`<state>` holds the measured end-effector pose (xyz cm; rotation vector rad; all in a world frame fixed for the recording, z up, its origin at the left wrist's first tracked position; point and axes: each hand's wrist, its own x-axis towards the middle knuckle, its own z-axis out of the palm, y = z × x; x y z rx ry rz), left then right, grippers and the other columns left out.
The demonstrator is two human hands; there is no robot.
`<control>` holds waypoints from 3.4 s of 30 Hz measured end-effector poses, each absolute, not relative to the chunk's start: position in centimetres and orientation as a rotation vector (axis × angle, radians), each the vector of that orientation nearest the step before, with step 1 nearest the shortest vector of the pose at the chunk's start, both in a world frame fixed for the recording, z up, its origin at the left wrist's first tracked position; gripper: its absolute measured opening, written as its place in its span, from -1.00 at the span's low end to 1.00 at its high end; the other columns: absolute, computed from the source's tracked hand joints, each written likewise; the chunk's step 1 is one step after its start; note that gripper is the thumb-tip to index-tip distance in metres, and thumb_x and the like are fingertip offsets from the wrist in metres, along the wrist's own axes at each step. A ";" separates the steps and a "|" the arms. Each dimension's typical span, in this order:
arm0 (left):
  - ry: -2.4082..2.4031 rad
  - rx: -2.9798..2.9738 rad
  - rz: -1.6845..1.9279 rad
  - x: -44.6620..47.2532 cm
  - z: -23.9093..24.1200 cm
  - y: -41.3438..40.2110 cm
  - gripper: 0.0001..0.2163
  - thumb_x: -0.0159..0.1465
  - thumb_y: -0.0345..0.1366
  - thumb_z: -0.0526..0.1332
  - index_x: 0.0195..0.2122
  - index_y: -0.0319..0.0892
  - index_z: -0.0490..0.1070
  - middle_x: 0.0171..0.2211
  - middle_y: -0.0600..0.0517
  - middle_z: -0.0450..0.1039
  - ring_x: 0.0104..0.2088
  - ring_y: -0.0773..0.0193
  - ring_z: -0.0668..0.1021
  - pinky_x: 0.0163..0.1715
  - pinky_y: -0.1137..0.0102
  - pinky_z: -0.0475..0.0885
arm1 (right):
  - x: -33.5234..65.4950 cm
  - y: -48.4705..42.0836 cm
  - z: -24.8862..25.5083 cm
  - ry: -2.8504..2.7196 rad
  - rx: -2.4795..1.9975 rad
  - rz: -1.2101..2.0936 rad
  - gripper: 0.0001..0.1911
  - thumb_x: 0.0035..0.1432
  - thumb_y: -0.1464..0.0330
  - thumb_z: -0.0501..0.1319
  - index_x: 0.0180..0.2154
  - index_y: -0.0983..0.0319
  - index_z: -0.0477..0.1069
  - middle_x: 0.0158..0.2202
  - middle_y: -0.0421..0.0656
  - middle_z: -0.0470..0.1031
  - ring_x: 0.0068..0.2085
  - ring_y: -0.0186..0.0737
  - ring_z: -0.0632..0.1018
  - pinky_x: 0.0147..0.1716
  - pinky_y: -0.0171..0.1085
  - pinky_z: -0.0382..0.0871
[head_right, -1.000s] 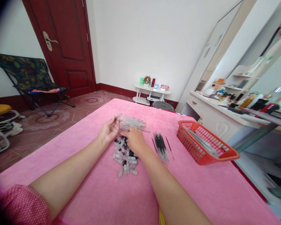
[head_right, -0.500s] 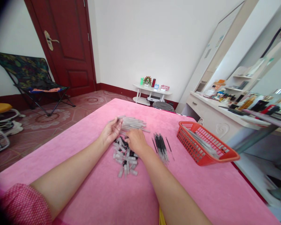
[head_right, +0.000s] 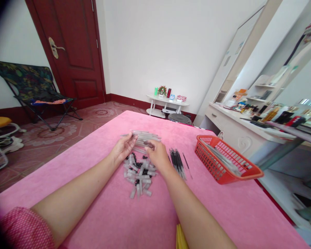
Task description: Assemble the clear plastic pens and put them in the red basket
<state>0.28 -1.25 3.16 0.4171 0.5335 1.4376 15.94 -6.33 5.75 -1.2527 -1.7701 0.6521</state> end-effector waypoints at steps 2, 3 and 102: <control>0.523 0.455 1.426 0.4 3.1 -1.4 -0.96 0.13 -0.47 0.26 -0.39 -0.32 0.42 -0.49 -0.02 0.54 -0.45 0.34 0.60 -0.45 0.58 0.51 | 16.7 -6.1 6.2 -1.548 -1.198 0.730 -0.76 -0.04 0.38 0.15 -0.29 0.31 0.49 -0.33 -0.11 0.55 -0.38 -0.27 0.51 -0.35 -0.29 0.37; 0.519 0.479 1.416 0.4 3.1 -1.4 -0.96 0.13 -0.46 0.27 -0.38 -0.32 0.42 -0.48 -0.03 0.54 -0.45 0.33 0.60 -0.45 0.57 0.51 | 17.1 -6.0 6.5 -1.462 -1.183 0.756 -0.76 -0.04 0.34 0.17 -0.31 0.30 0.49 -0.35 -0.11 0.55 -0.41 -0.28 0.50 -0.37 -0.29 0.38; 0.519 0.965 1.376 1.4 3.6 -2.9 -0.68 -0.06 -0.28 0.42 -0.32 -0.32 0.43 -0.41 -0.03 0.55 -0.42 0.33 0.58 -0.41 0.52 0.47 | 17.3 -6.7 6.9 -1.591 -1.278 0.690 -0.60 0.07 0.05 0.11 -0.55 0.24 0.30 -0.67 -0.24 0.36 -0.66 -0.33 0.39 -0.64 -0.35 0.23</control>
